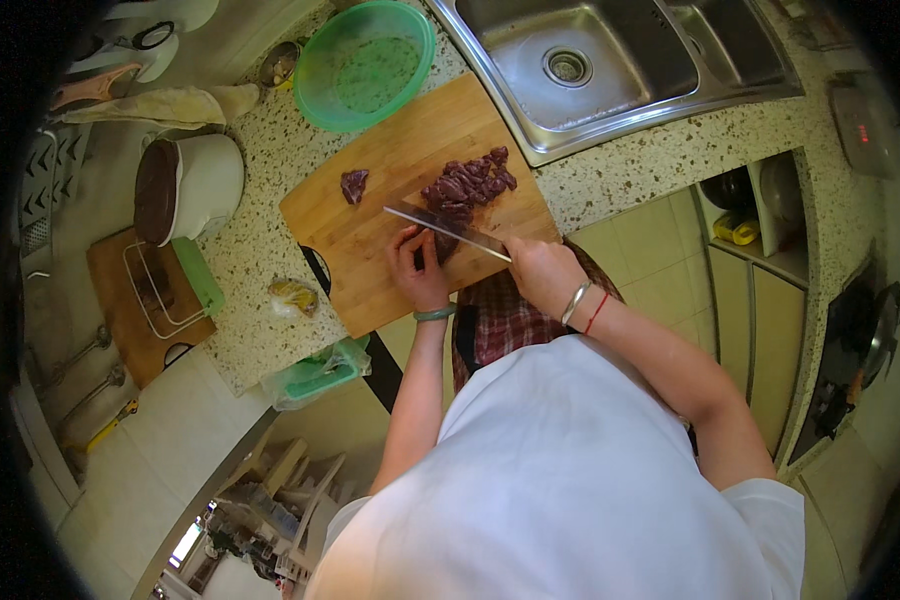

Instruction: The person slices a piece of raw red meat into thin strips on a wooden cutting board using a large knife. The person holds the meat with the left hand and uses the right hand to cut it into uniform pieces. The sliced meat is gathered into a pile on the board.

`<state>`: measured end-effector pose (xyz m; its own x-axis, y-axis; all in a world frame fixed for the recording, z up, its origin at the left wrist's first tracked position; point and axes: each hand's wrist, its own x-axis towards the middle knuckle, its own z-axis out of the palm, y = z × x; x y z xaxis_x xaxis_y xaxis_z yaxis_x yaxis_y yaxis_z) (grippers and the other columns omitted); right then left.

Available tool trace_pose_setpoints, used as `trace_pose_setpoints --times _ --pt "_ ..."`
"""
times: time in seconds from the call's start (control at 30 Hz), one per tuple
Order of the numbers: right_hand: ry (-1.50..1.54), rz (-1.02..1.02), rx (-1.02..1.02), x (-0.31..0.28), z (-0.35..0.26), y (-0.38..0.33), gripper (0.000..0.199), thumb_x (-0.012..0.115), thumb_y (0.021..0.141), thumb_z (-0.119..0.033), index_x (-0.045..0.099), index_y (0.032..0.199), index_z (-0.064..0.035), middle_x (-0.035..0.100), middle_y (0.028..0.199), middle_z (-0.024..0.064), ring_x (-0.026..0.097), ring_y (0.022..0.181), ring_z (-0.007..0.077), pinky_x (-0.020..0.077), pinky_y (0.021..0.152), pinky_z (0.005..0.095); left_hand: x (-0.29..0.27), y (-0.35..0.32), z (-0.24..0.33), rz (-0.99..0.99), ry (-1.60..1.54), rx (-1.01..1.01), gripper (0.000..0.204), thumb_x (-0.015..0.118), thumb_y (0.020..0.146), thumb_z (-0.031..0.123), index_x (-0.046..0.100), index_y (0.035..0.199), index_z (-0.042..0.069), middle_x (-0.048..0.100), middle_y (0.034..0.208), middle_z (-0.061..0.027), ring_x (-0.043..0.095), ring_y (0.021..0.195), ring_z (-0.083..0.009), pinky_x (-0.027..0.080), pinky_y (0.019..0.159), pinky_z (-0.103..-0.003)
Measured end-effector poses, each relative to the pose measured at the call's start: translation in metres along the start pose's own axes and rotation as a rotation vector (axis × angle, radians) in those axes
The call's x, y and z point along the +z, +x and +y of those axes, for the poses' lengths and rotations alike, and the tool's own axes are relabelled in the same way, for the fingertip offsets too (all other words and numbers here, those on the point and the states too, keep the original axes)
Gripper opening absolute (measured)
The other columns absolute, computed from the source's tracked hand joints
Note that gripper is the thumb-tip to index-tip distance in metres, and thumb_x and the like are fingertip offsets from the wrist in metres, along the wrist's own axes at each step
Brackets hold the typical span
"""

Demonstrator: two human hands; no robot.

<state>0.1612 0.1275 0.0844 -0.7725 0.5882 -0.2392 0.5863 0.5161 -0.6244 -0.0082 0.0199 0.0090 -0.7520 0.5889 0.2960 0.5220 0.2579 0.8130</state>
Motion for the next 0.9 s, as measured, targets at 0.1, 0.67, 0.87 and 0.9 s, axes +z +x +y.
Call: trace_pose_setpoints --times 0.1,0.67,0.87,0.9 --pt "-0.069 -0.063 0.037 0.004 -0.008 -0.01 0.008 0.052 0.09 -0.012 0.051 0.088 -0.0036 0.064 0.071 0.0187 0.065 0.064 0.0375 0.0515 0.057 0.0473 0.0 -0.002 0.0 0.03 0.043 0.0 0.008 0.065 0.084 0.002 0.059 0.088 0.0 0.057 0.107 -0.0135 0.057 0.1 -0.0315 0.045 0.087 -0.038" --pt "-0.135 -0.144 0.086 0.018 -0.027 -0.004 0.008 0.057 0.081 -0.004 0.052 0.087 -0.0006 0.065 0.07 0.0185 0.068 0.064 0.0345 0.055 0.056 0.0419 0.0 -0.002 -0.004 -0.02 0.091 -0.033 0.01 0.066 0.08 0.001 0.06 0.089 0.0 0.059 0.103 -0.0173 0.056 0.095 -0.0373 0.045 0.085 -0.042" --pt "-0.128 -0.152 0.087 0.017 -0.036 0.005 0.009 0.057 0.081 -0.004 0.053 0.087 0.0 0.066 0.072 0.02 0.068 0.067 0.0352 0.0555 0.059 0.042 -0.001 -0.003 -0.005 -0.037 0.09 -0.043 0.015 0.066 0.079 0.001 0.063 0.093 0.0 0.06 0.102 -0.0166 0.057 0.095 -0.0367 0.046 0.084 -0.042" --pt "-0.127 -0.156 0.086 0.017 -0.036 0.008 0.009 0.057 0.081 -0.004 0.053 0.087 0.0002 0.067 0.073 0.0203 0.068 0.068 0.0354 0.0556 0.059 0.0421 -0.002 -0.003 -0.006 -0.052 0.1 -0.036 0.018 0.066 0.079 0.001 0.064 0.097 0.0 0.061 0.104 -0.0167 0.058 0.095 -0.0365 0.047 0.083 -0.041"
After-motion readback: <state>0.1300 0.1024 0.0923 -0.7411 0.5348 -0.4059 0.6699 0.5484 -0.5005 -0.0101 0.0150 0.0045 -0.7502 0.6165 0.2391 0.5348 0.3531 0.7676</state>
